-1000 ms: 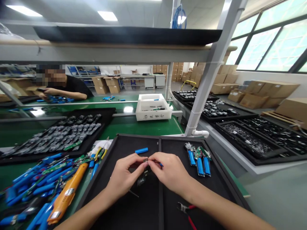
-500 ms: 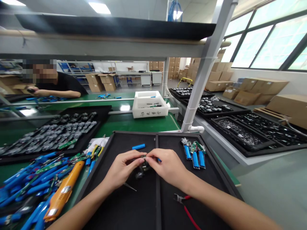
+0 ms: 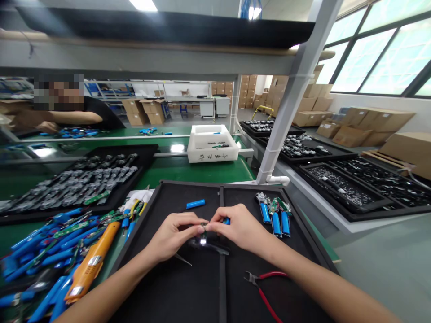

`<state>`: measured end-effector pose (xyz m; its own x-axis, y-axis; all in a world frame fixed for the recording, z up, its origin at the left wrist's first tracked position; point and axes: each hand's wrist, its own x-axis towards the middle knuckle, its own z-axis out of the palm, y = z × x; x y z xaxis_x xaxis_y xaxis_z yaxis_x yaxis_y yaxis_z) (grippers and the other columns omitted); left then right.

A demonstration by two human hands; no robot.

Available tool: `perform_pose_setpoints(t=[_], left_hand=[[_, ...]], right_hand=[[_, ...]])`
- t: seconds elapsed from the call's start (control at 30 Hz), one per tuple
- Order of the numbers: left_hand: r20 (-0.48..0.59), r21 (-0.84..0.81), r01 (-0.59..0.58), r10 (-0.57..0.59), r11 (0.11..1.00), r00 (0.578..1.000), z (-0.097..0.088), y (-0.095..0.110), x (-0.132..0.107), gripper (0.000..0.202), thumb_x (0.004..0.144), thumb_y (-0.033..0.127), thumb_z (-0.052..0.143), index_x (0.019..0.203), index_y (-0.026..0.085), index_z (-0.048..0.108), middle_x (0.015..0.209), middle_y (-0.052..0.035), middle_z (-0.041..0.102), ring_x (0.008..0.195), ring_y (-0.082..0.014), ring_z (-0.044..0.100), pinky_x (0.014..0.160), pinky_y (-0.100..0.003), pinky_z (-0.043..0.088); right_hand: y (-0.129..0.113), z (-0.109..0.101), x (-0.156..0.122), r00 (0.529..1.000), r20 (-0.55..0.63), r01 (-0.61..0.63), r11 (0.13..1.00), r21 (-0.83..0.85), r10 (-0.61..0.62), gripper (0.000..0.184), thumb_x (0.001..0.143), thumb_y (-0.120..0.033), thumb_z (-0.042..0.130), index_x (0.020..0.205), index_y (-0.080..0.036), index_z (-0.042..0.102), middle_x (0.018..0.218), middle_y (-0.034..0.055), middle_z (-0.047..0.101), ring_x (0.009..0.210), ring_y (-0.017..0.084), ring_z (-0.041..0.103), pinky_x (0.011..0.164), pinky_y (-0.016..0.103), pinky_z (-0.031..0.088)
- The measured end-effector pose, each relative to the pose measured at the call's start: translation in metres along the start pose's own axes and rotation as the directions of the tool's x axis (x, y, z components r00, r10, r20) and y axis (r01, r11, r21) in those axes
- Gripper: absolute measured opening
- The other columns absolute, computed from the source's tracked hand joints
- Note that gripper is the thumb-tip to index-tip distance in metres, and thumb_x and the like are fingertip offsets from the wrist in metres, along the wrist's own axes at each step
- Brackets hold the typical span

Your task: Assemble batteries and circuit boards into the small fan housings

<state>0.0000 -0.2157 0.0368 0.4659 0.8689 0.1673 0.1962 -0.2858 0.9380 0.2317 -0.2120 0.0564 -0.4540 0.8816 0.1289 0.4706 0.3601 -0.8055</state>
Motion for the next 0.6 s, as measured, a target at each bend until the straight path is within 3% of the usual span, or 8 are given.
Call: perform_pose_setpoints(t=[0.13, 0.23, 0.33, 0.43, 0.5, 0.6], left_hand=[[0.029, -0.017, 0.028, -0.028, 0.999, 0.999, 0.003, -0.003, 0.003, 0.021, 0.090, 0.034, 0.069, 0.094, 0.018, 0.083, 0.077, -0.0046, 0.069, 0.073, -0.0166, 0.062, 0.067, -0.025, 0.045], [0.074, 0.063, 0.016, -0.020, 0.998, 0.997, 0.004, -0.002, 0.008, 0.023, 0.092, 0.035, 0.067, 0.098, 0.020, 0.082, 0.079, -0.0041, 0.069, 0.073, -0.0164, 0.063, 0.067, -0.025, 0.045], [0.127, 0.197, -0.090, 0.066, 0.976, 0.990, 0.004, -0.001, 0.011, 0.030, 0.097, 0.037, 0.060, 0.119, 0.024, 0.076, 0.093, -0.0048, 0.071, 0.085, -0.0183, 0.065, 0.079, -0.028, 0.049], [0.234, 0.361, -0.241, 0.163, 0.901, 0.959, 0.002, -0.008, 0.009, 0.049, 0.092, 0.038, 0.067, 0.141, 0.032, 0.060, 0.123, -0.0071, 0.067, 0.113, -0.0246, 0.061, 0.102, -0.038, 0.045], [0.324, 0.445, -0.306, 0.167, 0.841, 0.931, 0.001, -0.016, 0.006, 0.061, 0.088, 0.034, 0.072, 0.146, 0.034, 0.053, 0.132, -0.0079, 0.062, 0.122, -0.0275, 0.056, 0.106, -0.043, 0.043], [0.392, 0.450, -0.330, 0.149, 0.829, 0.908, 0.000, -0.027, 0.003, 0.056, 0.091, 0.020, 0.065, 0.144, 0.032, 0.053, 0.131, -0.0083, 0.062, 0.121, -0.0264, 0.056, 0.103, -0.040, 0.045]], right_hand=[[0.001, 0.000, -0.002, 0.999, 0.035, -0.024, 1.000, 0.014, 0.023, 0.022, 0.090, -0.039, 0.071, 0.080, -0.021, 0.076, 0.069, -0.0003, 0.074, 0.065, 0.017, 0.067, 0.063, 0.026, 0.047], [0.004, -0.001, -0.004, 0.998, 0.055, -0.042, 0.999, 0.017, 0.041, 0.021, 0.092, -0.039, 0.069, 0.085, -0.020, 0.075, 0.073, -0.0005, 0.074, 0.068, 0.016, 0.066, 0.064, 0.026, 0.046], [0.012, -0.003, -0.010, 0.994, 0.078, -0.081, 0.997, -0.004, 0.081, 0.025, 0.096, -0.041, 0.064, 0.104, -0.021, 0.074, 0.070, -0.0017, 0.070, 0.066, 0.015, 0.063, 0.064, 0.026, 0.045], [0.024, -0.007, -0.018, 0.982, 0.103, -0.157, 0.988, 0.004, 0.155, 0.036, 0.099, -0.043, 0.057, 0.124, -0.020, 0.069, 0.061, -0.0038, 0.063, 0.058, 0.014, 0.057, 0.061, 0.026, 0.043], [0.032, -0.010, -0.026, 0.968, 0.129, -0.219, 0.975, 0.026, 0.214, 0.039, 0.099, -0.045, 0.058, 0.127, -0.020, 0.069, 0.057, -0.0052, 0.058, 0.054, 0.013, 0.053, 0.057, 0.025, 0.041], [0.040, -0.012, -0.037, 0.952, 0.142, -0.279, 0.960, 0.028, 0.272, 0.038, 0.092, -0.049, 0.068, 0.115, -0.021, 0.075, 0.055, -0.0059, 0.052, 0.052, 0.012, 0.050, 0.054, 0.024, 0.037]])
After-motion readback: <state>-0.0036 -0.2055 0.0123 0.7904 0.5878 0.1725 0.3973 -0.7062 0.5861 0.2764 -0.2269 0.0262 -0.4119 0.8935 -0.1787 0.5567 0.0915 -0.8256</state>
